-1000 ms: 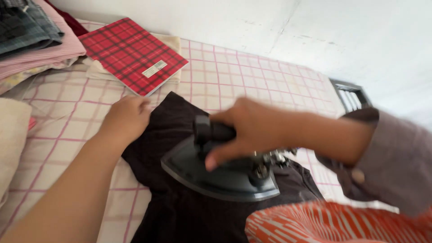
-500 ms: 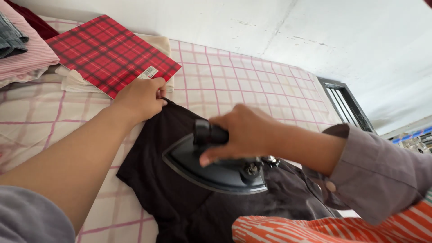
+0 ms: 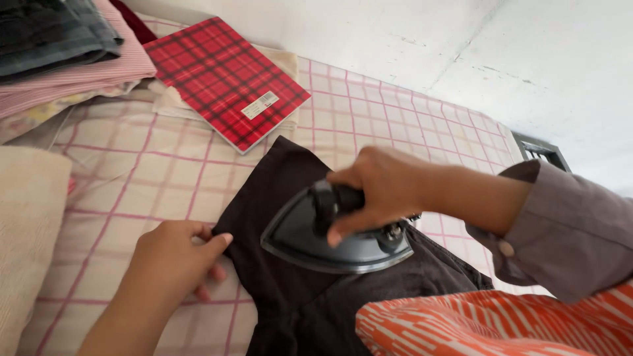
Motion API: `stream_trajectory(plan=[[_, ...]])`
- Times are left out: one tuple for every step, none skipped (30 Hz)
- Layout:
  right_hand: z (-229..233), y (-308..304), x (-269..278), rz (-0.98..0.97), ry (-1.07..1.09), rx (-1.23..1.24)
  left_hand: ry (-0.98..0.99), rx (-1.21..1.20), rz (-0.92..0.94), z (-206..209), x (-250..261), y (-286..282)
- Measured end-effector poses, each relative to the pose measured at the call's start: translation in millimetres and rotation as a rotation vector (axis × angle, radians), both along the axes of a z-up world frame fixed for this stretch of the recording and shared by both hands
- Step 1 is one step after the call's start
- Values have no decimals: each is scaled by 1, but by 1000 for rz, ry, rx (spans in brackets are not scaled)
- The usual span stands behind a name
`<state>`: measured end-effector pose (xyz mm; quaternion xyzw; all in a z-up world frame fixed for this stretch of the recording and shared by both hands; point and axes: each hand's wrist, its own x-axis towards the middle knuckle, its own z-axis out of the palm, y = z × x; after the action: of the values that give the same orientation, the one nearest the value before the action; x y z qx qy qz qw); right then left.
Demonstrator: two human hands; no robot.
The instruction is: Folding a black t-shirt on a bed using a notebook as a guide.
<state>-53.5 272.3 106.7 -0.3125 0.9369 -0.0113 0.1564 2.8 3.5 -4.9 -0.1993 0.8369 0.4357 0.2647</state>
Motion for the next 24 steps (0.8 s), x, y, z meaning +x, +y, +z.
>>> stream_trajectory(plan=[[0, -3, 5, 10, 2, 2, 2, 2, 10, -2, 1, -2], [1, -6, 11, 25, -12, 29, 43, -1, 64, -5, 3, -4], [1, -8, 16, 41, -25, 56, 85, -4, 118, -8, 5, -5], [-3, -13, 14, 46, -22, 58, 87, -3, 123, -9, 5, -7], [-6, -18, 11, -72, -28, -5, 103, 10, 128, -11, 4, -9], [-10, -24, 8, -187, -35, -69, 117, 22, 136, -13, 5, -12], [-11, -27, 6, -179, -34, -69, 118, 22, 144, -16, 5, -12], [-13, -32, 4, -220, -16, -108, 156, 59, 164, -19, 5, -15], [-15, -36, 1, -262, 1, -147, 195, 95, 184, -22, 5, -17], [-12, -40, 7, -258, 3, -148, 197, 94, 187, -28, 7, -20], [-8, -43, 13, -178, 3, -127, 267, 118, 226, -34, 8, -23], [-5, -43, 19, -106, 3, -107, 336, 142, 256, -39, 7, -24], [-4, -42, 25, -111, 5, -108, 337, 142, 251, -41, 8, -26], [-3, -42, 29, -61, 2, -71, 367, 300, 373, -43, 8, -28], [-2, -41, 33, -12, -1, -35, 393, 460, 494, -44, 7, -31], [-5, -39, 28, -15, -1, -36, 393, 460, 490, -42, 8, -31], [-9, -36, 24, -66, 30, -58, 382, 492, 494, -40, 9, -31], [-12, -34, 20, -118, 62, -82, 372, 521, 495, -37, 9, -32], [-9, -33, 9, -123, 62, -85, 372, 520, 490, -36, 8, -31], [-7, -34, -3, -354, 41, -106, 363, 507, 484, -35, 9, -32], [-5, -36, -14, -585, 18, -126, 354, 495, 480, -33, 9, -34], [-10, -28, -30, -577, 19, -129, 359, 492, 487, -29, 9, -32], [-16, -19, -46, -612, 55, -136, 323, 464, 454, -24, 9, -30], [-21, -9, -62, -651, 91, -142, 284, 437, 418, -20, 8, -27]])
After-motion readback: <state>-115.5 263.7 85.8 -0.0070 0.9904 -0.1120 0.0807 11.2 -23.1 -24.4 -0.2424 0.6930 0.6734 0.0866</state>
